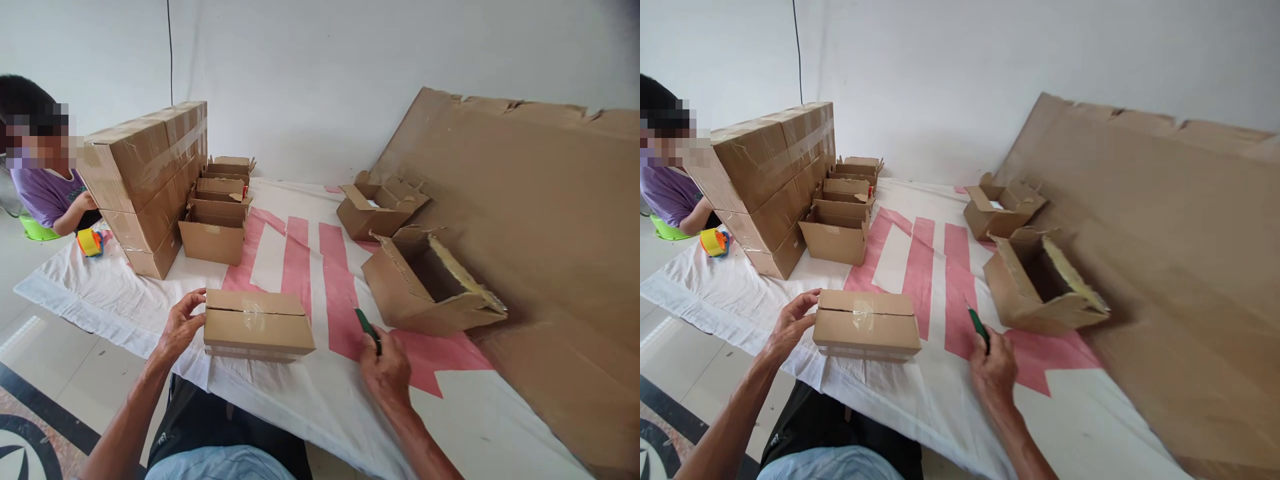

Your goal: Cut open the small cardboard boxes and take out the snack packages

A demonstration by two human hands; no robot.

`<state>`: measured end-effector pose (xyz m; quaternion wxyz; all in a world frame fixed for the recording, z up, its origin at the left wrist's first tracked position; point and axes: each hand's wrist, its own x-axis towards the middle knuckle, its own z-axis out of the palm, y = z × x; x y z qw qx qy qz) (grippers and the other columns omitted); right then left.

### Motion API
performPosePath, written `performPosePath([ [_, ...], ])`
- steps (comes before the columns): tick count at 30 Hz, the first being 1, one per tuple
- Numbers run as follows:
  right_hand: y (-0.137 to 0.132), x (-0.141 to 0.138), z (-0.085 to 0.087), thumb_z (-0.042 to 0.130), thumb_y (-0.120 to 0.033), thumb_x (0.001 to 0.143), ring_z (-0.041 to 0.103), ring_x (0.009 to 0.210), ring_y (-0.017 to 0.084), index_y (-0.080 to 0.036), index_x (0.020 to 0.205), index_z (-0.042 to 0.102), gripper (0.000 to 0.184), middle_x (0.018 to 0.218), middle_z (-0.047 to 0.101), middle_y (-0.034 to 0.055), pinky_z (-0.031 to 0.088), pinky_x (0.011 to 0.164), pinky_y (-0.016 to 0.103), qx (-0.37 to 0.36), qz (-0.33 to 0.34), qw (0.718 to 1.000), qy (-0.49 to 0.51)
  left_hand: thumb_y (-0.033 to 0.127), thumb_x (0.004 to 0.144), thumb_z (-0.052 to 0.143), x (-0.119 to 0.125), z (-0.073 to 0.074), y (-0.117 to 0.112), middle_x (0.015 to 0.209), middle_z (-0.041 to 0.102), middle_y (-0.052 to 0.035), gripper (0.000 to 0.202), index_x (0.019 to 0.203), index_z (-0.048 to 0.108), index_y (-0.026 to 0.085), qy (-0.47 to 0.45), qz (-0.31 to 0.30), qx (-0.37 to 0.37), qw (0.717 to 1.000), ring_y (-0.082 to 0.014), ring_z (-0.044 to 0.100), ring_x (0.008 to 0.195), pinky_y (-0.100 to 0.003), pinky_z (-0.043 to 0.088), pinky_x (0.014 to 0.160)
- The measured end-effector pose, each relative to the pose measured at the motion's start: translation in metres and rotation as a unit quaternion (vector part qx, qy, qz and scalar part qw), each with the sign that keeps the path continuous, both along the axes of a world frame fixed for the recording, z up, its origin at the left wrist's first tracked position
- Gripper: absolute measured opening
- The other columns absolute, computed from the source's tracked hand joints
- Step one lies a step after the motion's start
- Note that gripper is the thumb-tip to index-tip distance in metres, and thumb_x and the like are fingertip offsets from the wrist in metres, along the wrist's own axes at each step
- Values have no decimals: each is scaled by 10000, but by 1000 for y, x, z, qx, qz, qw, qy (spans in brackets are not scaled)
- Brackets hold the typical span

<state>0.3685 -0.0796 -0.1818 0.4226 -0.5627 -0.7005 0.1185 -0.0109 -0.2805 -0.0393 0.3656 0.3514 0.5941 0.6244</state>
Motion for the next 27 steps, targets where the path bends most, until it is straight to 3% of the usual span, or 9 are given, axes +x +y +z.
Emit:
performPosePath([
  [2, -17, -26, 15, 504, -701, 946, 669, 854, 298, -160, 1168, 716, 622, 934, 721, 124, 536, 787, 439, -87, 32, 988, 120, 295, 751, 851, 3, 2, -1, 1519, 659, -130, 243, 961, 766, 206, 4, -3, 3, 1000, -369, 586, 1445, -405, 541, 1082],
  [4, -37, -56, 29, 561, -741, 917, 671, 747, 267, -156, 1177, 719, 659, 848, 738, 91, 534, 690, 390, -211, 79, 949, 222, 315, 778, 851, 5, 3, -2, 1524, 657, -126, 243, 979, 766, 208, 15, -5, 4, 1000, -361, 599, 1432, -420, 517, 1127],
  [5, -47, -70, 34, 587, -749, 902, 680, 762, 266, -158, 1170, 726, 664, 870, 757, 94, 536, 684, 379, -234, 96, 933, 255, 325, 787, 851, 5, 3, -3, 1529, 654, -125, 244, 984, 766, 208, 20, -5, 3, 1000, -359, 602, 1429, -421, 514, 1133],
  [8, -68, -104, 45, 613, -741, 895, 713, 957, 291, -173, 1174, 746, 647, 1075, 806, 127, 561, 782, 385, -213, 123, 920, 306, 376, 809, 853, 4, 4, -6, 1545, 642, -124, 266, 1003, 777, 211, 29, -8, 3, 1000, -363, 602, 1429, -423, 530, 1117],
  [11, -76, -119, 52, 594, -729, 910, 714, 1045, 309, -175, 1188, 748, 639, 1144, 807, 140, 569, 842, 401, -203, 133, 918, 315, 456, 808, 877, -3, 4, -8, 1544, 643, -132, 333, 1020, 788, 214, 28, -14, 15, 999, -373, 596, 1436, -422, 540, 1103],
  [16, -73, -124, 63, 611, -750, 883, 705, 1025, 301, -172, 1173, 745, 660, 1103, 803, 129, 569, 849, 396, -208, 163, 915, 304, 488, 756, 937, -15, 5, -7, 1571, 616, -141, 389, 974, 771, 213, 29, -25, 14, 999, -382, 540, 1499, -428, 495, 1161],
  [19, -62, -118, 78, 613, -794, 864, 668, 813, 245, -183, 1055, 742, 653, 867, 756, 71, 547, 709, 350, -203, 154, 922, 291, 455, 737, 948, -17, 5, -7, 1592, 596, -149, 360, 931, 766, 212, 33, -27, 4, 999, -396, 484, 1544, -435, 488, 1172],
  [23, -44, -97, 120, 606, -817, 874, 512, 559, 158, -199, 917, 696, 625, 625, 575, -21, 446, 525, 292, -207, 168, 926, 266, 448, 769, 919, -17, 2, -6, 1605, 577, -151, 339, 966, 771, 216, 34, -41, 10, 999, -389, 488, 1539, -404, 533, 1109],
  [27, -37, -87, 174, 667, -737, 881, 531, 566, 158, -204, 952, 752, 545, 621, 589, -19, 462, 535, 287, -220, 306, 915, 146, 469, 800, 900, -19, -4, -7, 1596, 583, -157, 351, 1003, 780, 209, 38, -47, 20, 998, -377, 491, 1537, -401, 503, 1152],
])
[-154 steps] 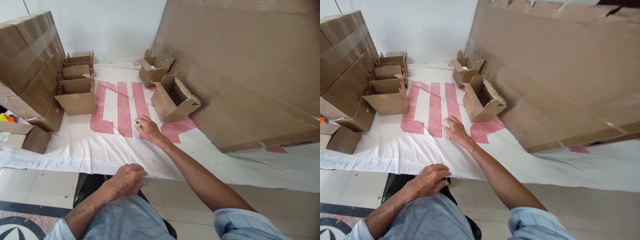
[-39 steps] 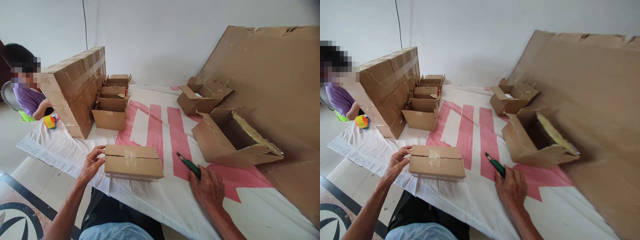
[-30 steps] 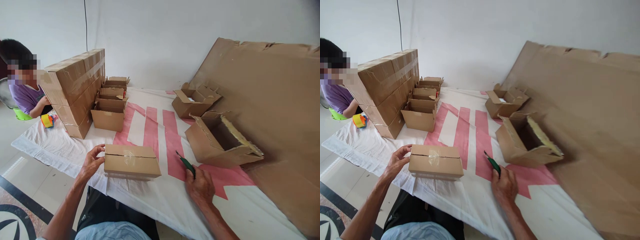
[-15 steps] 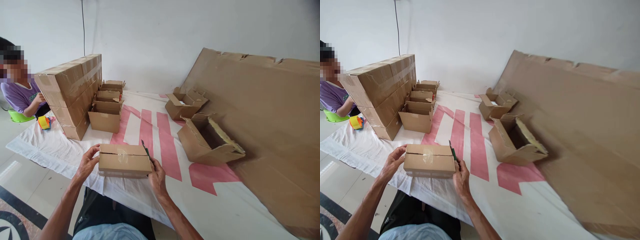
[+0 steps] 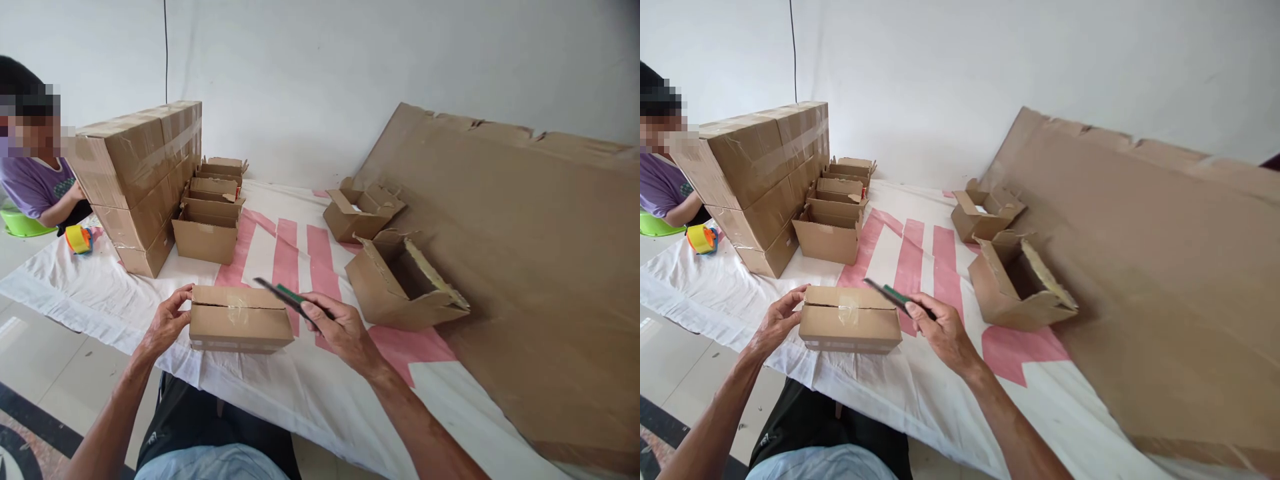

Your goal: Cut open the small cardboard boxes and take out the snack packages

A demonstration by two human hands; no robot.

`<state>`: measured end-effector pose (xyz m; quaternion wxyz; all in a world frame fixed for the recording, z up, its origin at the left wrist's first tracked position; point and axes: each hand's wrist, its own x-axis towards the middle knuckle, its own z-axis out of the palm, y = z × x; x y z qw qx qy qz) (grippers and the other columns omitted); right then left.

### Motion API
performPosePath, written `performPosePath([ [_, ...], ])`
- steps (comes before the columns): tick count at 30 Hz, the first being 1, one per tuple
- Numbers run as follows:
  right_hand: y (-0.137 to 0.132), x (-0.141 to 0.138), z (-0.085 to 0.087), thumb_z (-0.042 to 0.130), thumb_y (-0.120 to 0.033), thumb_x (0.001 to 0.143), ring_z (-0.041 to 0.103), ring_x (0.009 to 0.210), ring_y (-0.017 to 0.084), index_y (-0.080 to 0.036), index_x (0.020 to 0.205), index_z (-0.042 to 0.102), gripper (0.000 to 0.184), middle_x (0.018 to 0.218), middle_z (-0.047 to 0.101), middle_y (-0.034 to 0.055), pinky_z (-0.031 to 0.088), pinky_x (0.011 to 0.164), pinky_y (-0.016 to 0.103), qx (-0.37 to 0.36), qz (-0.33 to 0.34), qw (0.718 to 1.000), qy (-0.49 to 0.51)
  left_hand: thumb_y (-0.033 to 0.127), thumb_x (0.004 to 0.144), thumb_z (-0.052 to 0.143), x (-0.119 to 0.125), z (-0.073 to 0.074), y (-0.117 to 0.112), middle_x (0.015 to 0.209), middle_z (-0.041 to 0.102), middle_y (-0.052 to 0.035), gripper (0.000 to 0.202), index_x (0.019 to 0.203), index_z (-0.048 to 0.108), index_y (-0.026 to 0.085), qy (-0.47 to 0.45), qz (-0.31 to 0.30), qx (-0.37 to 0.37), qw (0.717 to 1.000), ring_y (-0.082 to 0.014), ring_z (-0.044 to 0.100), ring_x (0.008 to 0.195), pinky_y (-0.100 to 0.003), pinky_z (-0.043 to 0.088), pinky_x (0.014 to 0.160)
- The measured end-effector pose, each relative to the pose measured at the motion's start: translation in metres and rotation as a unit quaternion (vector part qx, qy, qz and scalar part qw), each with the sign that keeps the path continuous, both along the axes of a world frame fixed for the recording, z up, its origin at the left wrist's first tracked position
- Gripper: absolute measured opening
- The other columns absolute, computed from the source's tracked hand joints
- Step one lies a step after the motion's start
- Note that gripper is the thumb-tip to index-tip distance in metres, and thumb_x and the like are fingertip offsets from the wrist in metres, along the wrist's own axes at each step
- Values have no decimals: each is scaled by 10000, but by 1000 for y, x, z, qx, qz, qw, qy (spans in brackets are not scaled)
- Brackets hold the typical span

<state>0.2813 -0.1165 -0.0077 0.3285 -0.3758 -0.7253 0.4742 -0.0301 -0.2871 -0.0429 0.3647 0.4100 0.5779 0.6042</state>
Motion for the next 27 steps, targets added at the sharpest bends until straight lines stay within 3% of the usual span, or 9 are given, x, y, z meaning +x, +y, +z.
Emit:
performPosePath([
  [4, 0, -12, 39, 653, -621, 928, 609, 660, 179, -227, 955, 806, 423, 750, 714, 16, 513, 613, 303, 53, 141, 985, -79, 467, 808, 896, 0, -3, -1, 1599, 580, -154, 357, 1021, 784, 203, -8, 1, 9, 1000, -384, 492, 1533, -396, 531, 1118],
  [8, 2, -30, 56, 610, -492, 972, 704, 817, 211, -228, 983, 815, 334, 933, 804, 52, 548, 733, 326, 102, 205, 967, -110, 433, 827, 885, 2, -3, -1, 1591, 581, -157, 342, 1057, 792, 198, -9, -4, 13, 1000, -388, 464, 1551, -377, 561, 1068],
  [15, 5, -46, 60, 588, -450, 987, 647, 711, 177, -229, 941, 799, 309, 822, 750, 23, 485, 636, 304, 128, 235, 951, -154, 440, 830, 879, 0, -12, 1, 1570, 576, -158, 340, 1053, 789, 199, -20, -1, 19, 1000, -377, 494, 1521, -360, 568, 1042],
  [20, 7, -49, 69, 585, -422, 992, 695, 800, 185, -228, 973, 803, 292, 915, 784, 33, 506, 705, 308, 135, 233, 947, -178, 426, 827, 875, 1, -17, 2, 1555, 583, -153, 339, 1063, 786, 199, -20, 4, 25, 999, -364, 521, 1492, -342, 579, 1003],
  [27, 6, -54, 89, 557, -369, 1019, 681, 769, 171, -237, 956, 802, 285, 894, 783, 21, 443, 674, 299, 225, 254, 912, -232, 393, 833, 853, 0, -16, 3, 1547, 588, -143, 292, 1045, 780, 207, 1, 3, 19, 1000, -354, 538, 1480, -352, 575, 1023],
])
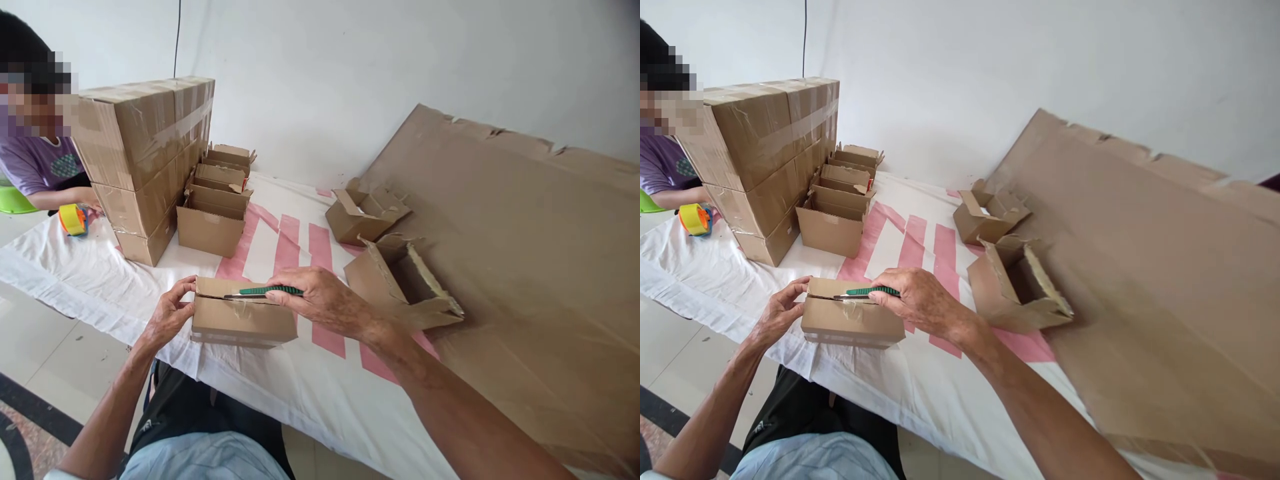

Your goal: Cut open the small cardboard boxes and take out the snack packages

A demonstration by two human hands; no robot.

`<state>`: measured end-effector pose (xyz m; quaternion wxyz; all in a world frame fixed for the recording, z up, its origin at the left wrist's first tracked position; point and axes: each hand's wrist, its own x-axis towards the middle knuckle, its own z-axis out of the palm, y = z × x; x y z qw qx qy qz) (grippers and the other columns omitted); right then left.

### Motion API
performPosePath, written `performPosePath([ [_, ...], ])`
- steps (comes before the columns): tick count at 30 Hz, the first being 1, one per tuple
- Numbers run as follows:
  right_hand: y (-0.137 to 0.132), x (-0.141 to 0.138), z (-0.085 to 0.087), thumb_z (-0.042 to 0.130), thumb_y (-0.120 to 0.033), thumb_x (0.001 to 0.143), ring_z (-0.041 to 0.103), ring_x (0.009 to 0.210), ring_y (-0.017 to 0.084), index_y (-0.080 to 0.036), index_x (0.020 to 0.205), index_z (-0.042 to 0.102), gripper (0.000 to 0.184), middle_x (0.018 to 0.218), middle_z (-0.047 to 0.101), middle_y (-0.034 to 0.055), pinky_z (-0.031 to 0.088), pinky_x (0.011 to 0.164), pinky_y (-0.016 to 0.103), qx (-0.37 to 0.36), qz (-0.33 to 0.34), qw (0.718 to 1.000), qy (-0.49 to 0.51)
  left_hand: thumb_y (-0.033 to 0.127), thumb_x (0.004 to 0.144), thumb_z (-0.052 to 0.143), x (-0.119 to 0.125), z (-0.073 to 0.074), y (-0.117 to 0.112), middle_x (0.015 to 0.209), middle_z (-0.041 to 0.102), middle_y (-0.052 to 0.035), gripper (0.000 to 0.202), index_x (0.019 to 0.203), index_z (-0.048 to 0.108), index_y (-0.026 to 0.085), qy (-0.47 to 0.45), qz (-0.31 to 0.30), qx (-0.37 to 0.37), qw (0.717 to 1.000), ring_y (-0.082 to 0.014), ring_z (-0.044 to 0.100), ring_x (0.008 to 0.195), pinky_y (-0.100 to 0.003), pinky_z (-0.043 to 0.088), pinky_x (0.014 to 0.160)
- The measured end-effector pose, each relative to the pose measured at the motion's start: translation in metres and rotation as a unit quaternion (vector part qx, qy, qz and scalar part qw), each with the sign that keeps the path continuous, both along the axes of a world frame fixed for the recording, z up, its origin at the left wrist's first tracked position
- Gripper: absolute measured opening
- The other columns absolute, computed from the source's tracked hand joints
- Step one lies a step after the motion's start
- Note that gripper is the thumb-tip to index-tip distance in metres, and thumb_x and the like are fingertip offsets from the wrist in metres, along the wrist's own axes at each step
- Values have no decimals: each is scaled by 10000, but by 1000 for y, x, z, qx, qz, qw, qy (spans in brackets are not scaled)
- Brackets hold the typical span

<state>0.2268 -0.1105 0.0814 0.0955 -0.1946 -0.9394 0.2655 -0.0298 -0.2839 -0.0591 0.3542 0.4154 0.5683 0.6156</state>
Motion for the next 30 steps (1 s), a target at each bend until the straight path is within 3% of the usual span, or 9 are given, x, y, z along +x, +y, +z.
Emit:
performPosePath([
  [4, -2, -3, 12, 545, -339, 1028, 605, 631, 140, -244, 912, 800, 295, 798, 740, 0, 365, 601, 294, 48, 13, 997, -58, 400, 835, 851, 0, 3, -1, 1541, 590, -147, 294, 1044, 778, 206, 4, -2, -3, 1000, -358, 539, 1480, -356, 584, 1011],
  [13, -4, -15, 20, 550, -335, 1041, 568, 686, 153, -218, 841, 736, 297, 798, 726, 14, 297, 615, 299, 141, 19, 983, -119, 434, 854, 843, 1, 11, -2, 1553, 575, -153, 312, 1050, 773, 201, 3, -8, -11, 1000, -359, 552, 1466, -343, 609, 973],
  [18, 2, -13, 11, 496, -336, 1082, 614, 740, 162, -208, 906, 739, 325, 881, 756, 40, 293, 619, 300, 191, 49, 974, -110, 432, 873, 823, -1, 12, -2, 1582, 545, -155, 312, 1075, 758, 203, 14, -14, -17, 1000, -357, 573, 1448, -331, 610, 950],
  [22, 17, 11, -4, 443, -404, 1115, 560, 646, 156, -205, 808, 705, 450, 763, 688, 40, 260, 574, 316, 233, 46, 967, -97, 423, 892, 798, -4, 8, -3, 1589, 543, -142, 287, 1083, 753, 213, 41, -6, -19, 999, -343, 551, 1470, -320, 594, 969],
  [26, 31, 57, -4, 487, -453, 1089, 575, 653, 168, -233, 886, 761, 406, 780, 701, 26, 377, 617, 319, 146, 6, 988, -58, 452, 917, 782, -3, 6, -3, 1574, 559, -136, 313, 1122, 749, 217, 38, -7, -10, 999, -332, 577, 1441, -337, 600, 979],
  [28, 34, 81, -6, 534, -490, 1061, 614, 702, 187, -248, 961, 784, 362, 818, 722, 26, 452, 661, 329, 70, -51, 996, -8, 480, 925, 780, -3, 5, -3, 1581, 551, -140, 337, 1136, 755, 217, 29, -13, -4, 999, -339, 587, 1429, -350, 607, 980],
  [30, 36, 99, -18, 548, -537, 1043, 643, 743, 210, -256, 1020, 787, 369, 834, 723, 28, 501, 685, 341, 15, -135, 989, 64, 517, 921, 788, -5, 5, -2, 1596, 537, -146, 369, 1143, 770, 223, 30, -18, -3, 999, -359, 563, 1456, -360, 611, 981],
])
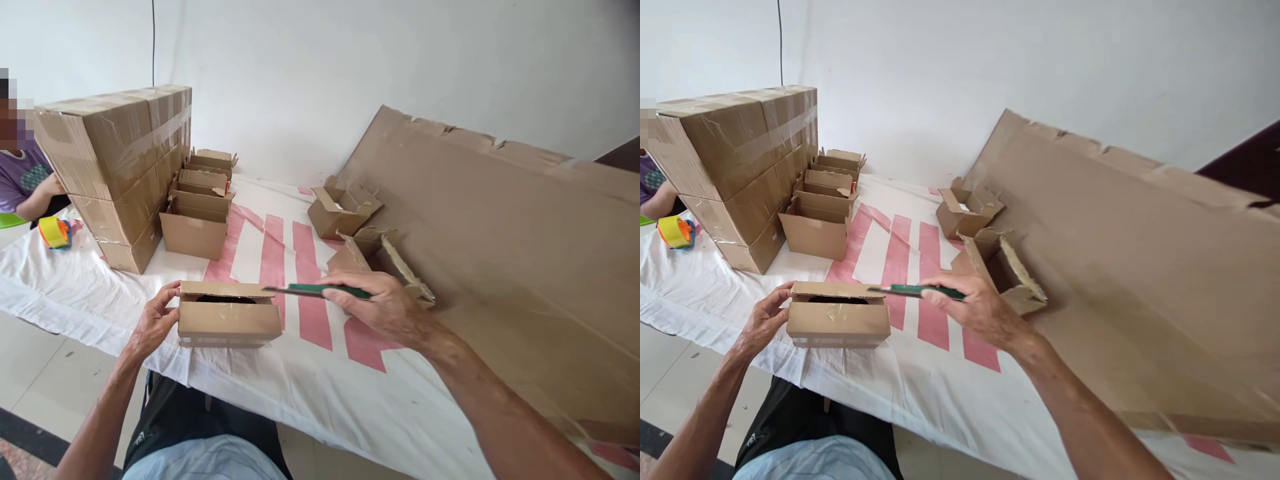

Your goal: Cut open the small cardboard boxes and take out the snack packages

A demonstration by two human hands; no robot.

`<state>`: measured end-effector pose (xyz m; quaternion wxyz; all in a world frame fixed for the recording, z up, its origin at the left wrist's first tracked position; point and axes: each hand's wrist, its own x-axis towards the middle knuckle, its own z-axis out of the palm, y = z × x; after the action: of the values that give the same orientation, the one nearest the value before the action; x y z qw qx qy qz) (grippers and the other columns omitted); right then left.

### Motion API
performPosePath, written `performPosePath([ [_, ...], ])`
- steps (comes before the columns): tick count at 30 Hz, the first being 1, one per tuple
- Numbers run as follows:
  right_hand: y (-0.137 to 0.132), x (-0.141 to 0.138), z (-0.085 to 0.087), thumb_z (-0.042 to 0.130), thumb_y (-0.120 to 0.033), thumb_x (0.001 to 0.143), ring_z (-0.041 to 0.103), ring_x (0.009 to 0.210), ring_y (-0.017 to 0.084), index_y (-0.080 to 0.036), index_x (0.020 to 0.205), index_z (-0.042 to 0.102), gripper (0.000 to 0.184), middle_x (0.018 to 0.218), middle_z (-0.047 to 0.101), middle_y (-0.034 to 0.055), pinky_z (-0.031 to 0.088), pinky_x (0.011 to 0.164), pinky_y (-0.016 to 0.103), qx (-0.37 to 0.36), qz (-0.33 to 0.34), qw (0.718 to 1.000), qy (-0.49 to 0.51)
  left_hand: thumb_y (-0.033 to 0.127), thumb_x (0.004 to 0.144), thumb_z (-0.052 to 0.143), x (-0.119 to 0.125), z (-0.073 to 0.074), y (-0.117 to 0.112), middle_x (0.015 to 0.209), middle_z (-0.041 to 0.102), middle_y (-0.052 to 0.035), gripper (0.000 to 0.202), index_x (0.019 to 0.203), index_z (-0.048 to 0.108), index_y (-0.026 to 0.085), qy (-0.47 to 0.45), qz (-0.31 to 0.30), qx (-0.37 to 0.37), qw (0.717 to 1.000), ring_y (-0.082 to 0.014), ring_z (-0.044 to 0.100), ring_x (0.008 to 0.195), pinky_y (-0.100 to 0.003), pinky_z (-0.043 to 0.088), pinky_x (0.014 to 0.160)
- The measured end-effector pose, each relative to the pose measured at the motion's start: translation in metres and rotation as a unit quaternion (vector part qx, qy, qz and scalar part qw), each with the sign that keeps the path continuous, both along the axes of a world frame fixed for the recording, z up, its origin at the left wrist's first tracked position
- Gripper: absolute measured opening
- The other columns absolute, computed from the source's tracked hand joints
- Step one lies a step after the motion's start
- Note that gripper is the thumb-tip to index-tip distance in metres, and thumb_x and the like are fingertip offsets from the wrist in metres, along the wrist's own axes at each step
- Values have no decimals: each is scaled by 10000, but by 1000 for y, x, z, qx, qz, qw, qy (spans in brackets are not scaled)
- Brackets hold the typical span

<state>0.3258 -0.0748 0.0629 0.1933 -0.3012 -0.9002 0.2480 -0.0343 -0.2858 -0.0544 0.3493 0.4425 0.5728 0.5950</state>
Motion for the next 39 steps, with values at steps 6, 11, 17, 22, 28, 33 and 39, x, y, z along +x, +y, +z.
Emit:
performPosePath([
  [6, 3, 16, -118, 544, -531, 982, 701, 922, 265, -218, 1160, 713, 397, 1007, 739, 65, 573, 834, 405, -12, -175, 977, 124, 569, 913, 800, -11, 6, 0, 1681, 462, -140, 452, 1260, 775, 280, 47, -30, -3, 998, -379, 473, 1538, -417, 594, 1041],
  [11, 1, 18, -210, 467, -468, 995, 647, 998, 298, -235, 1166, 689, 364, 1052, 694, 102, 536, 867, 434, 56, -254, 965, 39, 584, 893, 823, -18, 22, -1, 1728, 419, -109, 619, 1457, 678, 375, 129, -79, -25, 988, -389, 448, 1558, -482, 544, 1132],
  [17, -5, 16, -241, 446, -356, 989, 604, 1025, 344, -211, 1173, 681, 332, 1083, 683, 150, 506, 914, 508, 91, -277, 957, -17, 714, 662, 946, -24, 34, 2, 1782, 303, -141, 1216, 1692, 386, 390, 173, -144, -58, 973, -466, 316, 1613, -599, 466, 1211],
  [22, -11, 4, -232, 459, -421, 1003, 598, 1199, 395, -200, 1308, 651, 423, 1292, 664, 200, 491, 1029, 611, 94, -298, 949, 43, 722, 593, 973, -26, 39, 8, 1798, 231, -162, 1415, 1745, 229, 377, 221, -160, -89, 958, -484, 284, 1620, -647, 440, 1222],
  [28, -28, -38, -154, 603, -622, 1003, 473, 1511, 361, -233, 1583, 497, 706, 1607, 518, 183, 390, 1259, 579, 6, -133, 972, 195, 662, 578, 998, -29, 50, 12, 1781, 275, -160, 1437, 1748, 213, 378, 257, -164, -108, 946, -487, 343, 1598, -669, 437, 1225],
  [33, -26, -70, -97, 836, -820, 727, 206, 1671, 385, -262, 1714, 349, 1233, 1803, 266, 149, 208, 1360, 545, -67, 75, 992, 79, 705, 569, 960, -37, 38, 17, 1754, 361, -123, 1385, 1731, 266, 414, 262, -113, -99, 953, -501, 445, 1537, -658, 504, 1185],
  [39, -12, -70, -83, 904, -788, 659, 45, 1707, 317, -260, 1766, 146, 1441, 1847, 89, 112, 88, 1385, 457, -103, 115, 987, 35, 744, 562, 908, -45, 18, 33, 1657, 454, -122, 1402, 1738, 218, 413, 285, -73, -90, 951, -531, 475, 1490, -736, 491, 1166],
])
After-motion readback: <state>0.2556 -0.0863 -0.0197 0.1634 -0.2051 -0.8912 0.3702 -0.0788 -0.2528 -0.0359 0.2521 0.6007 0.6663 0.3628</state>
